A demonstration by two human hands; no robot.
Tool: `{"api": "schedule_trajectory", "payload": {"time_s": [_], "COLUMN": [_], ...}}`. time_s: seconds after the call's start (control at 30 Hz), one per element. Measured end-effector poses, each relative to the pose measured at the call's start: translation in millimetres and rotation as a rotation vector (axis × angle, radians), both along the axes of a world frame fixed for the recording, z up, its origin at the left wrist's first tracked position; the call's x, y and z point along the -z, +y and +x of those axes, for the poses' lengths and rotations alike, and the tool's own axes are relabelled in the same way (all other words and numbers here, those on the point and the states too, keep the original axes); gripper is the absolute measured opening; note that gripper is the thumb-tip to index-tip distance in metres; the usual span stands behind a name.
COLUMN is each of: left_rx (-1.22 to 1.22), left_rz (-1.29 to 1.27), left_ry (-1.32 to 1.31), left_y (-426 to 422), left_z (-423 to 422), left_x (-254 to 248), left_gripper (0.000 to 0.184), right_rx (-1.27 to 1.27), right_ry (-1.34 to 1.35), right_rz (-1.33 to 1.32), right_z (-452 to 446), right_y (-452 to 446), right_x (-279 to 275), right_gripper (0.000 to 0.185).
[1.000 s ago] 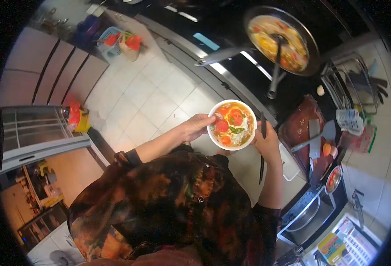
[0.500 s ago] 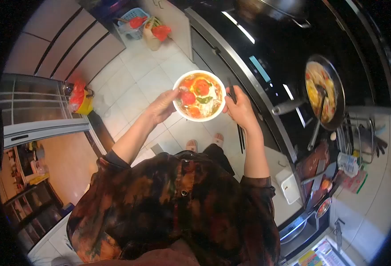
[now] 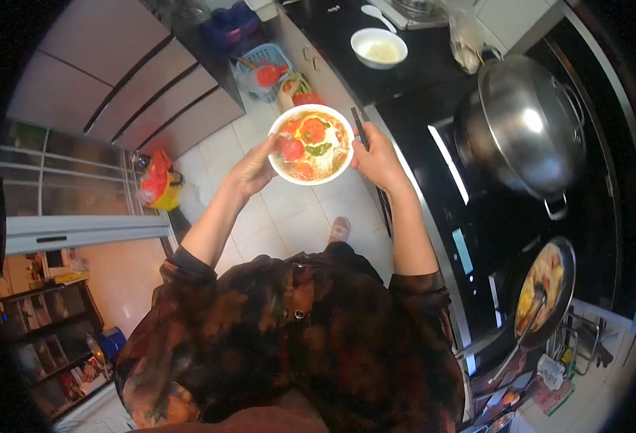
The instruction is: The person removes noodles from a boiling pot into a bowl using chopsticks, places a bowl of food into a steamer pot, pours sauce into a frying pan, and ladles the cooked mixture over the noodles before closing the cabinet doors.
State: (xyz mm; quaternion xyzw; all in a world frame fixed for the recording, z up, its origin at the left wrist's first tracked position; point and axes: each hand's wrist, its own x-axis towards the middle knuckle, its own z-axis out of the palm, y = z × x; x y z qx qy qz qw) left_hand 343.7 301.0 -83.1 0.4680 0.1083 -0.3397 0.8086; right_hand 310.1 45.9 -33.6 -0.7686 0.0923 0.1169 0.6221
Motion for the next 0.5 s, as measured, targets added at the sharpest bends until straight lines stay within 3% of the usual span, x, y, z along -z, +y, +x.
{"api": "schedule_trajectory", "payload": {"time_s": [0.3, 0.37, 0.5], "left_rx": [0.126, 0.211, 0.321], "left_rz": [-0.046, -0.057, -0.104], "left_ry": [-0.021, -0.003, -0.03], "left_y": [-17, -27, -30], "left_z": [229, 270, 333], "left_x": [24, 44, 30], "left_gripper": [0.043, 0.042, 0.04], "right_rx": [0.14, 0.218, 0.351], "right_ry": [-0.031, 0.044, -0.003], "right_rz": [-0.15, -0.126, -0.072], "right_z": [188, 208, 237], "right_y": [-8, -11, 5], "right_x": [24, 38, 48], "right_gripper": [0.019, 0.019, 0.019]}}
